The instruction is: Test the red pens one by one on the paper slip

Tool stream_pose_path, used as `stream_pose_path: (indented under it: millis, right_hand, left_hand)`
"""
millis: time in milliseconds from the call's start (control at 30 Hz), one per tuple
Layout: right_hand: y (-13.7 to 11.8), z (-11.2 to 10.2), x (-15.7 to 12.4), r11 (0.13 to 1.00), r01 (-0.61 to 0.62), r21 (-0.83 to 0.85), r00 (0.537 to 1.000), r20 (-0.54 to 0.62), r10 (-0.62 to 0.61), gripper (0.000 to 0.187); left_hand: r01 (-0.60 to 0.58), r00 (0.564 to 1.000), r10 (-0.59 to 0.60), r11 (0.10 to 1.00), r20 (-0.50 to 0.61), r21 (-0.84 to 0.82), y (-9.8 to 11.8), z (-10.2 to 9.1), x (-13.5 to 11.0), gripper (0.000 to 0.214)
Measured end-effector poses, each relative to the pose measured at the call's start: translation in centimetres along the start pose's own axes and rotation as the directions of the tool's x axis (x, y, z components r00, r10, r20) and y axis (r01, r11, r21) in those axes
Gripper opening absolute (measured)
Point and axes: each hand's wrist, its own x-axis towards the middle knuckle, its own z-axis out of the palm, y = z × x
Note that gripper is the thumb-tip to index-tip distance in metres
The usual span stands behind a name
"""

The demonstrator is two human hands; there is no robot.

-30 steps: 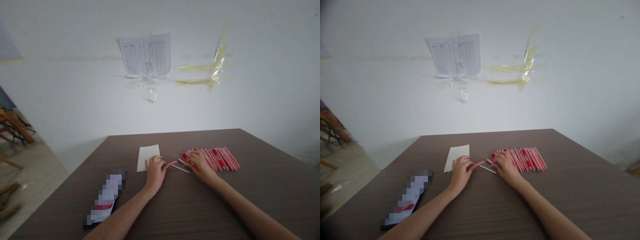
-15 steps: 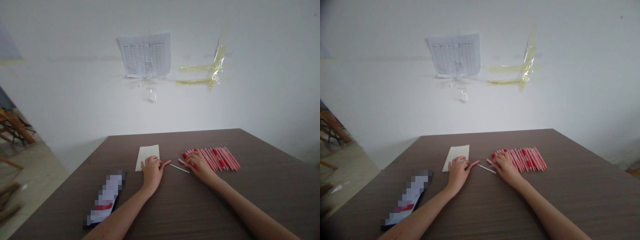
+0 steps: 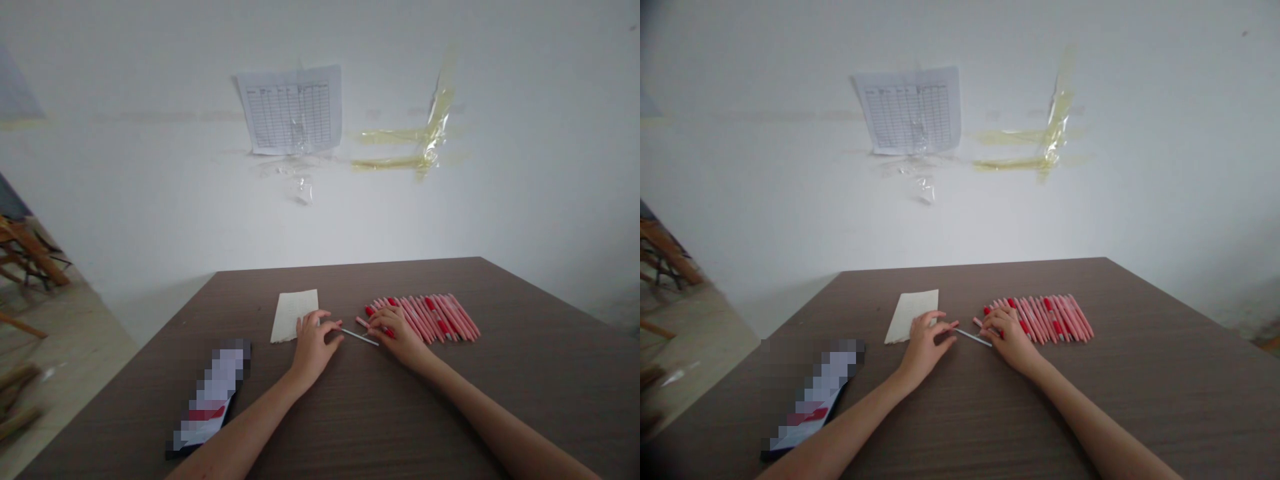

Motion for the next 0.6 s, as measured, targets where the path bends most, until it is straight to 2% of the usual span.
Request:
stream_pose_path:
  millis: [200,600]
  right_hand:
    - [-0.83,0.31,0.22,0.998,-0.029,0.056,0.999,0.018,0.028,0.015]
    - [-0.82,0.89,-0.05,0.999,0.004,0.036,0.999,0.036,-0.005,0.011]
  left_hand:
    - [-0.098,0.995,0.097,0.987,-0.014,-0.129,0.86,0.46,-0.45,0.010]
    - [-0.119,0.992,0.122,0.983,0.015,-0.137,1.01,0.75,-0.51,0.011]
